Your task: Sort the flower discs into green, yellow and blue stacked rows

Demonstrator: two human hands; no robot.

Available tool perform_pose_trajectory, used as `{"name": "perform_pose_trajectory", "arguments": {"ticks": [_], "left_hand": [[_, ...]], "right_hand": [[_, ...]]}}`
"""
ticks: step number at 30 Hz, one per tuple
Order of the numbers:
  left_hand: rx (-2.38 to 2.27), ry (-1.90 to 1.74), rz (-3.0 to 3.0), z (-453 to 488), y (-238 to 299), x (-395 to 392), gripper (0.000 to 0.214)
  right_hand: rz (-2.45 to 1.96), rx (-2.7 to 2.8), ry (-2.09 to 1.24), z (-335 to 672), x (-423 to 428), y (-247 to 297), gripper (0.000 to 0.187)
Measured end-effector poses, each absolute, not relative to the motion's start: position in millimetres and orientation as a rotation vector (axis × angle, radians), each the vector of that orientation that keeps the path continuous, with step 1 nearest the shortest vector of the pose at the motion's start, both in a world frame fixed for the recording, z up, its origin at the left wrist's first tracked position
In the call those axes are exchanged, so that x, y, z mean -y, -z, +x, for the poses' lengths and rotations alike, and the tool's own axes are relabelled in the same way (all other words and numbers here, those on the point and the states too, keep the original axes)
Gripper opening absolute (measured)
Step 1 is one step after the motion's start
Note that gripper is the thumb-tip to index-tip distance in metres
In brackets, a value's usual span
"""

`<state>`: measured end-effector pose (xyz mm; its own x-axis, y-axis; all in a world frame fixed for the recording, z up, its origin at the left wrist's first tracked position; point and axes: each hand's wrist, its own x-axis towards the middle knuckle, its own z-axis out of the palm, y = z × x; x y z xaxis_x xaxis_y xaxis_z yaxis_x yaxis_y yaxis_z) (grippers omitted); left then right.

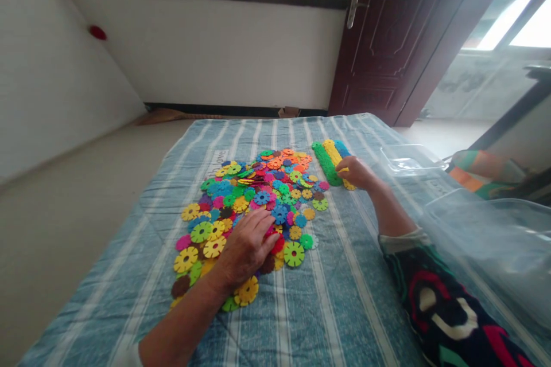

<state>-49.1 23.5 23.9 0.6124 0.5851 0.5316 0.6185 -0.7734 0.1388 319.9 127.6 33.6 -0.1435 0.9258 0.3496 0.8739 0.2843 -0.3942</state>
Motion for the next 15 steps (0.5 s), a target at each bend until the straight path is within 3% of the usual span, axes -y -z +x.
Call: {"name": "perform_pose_trajectory", "arguments": {"ticks": [8, 15], "left_hand": [[1.037, 0.885, -2.77, -48.1, -25.0, -22.8, 0.026], [1.087, 0.872, -2.794, -47.9, -28.7, -19.5, 0.027]], "right_hand": [[-1.559, 2.219, -0.029, 307.1, -127.3, -38.1, 0.024], [-1.628, 2.318, 0.032, 296.0, -122.2, -39.2, 0.019]]}}
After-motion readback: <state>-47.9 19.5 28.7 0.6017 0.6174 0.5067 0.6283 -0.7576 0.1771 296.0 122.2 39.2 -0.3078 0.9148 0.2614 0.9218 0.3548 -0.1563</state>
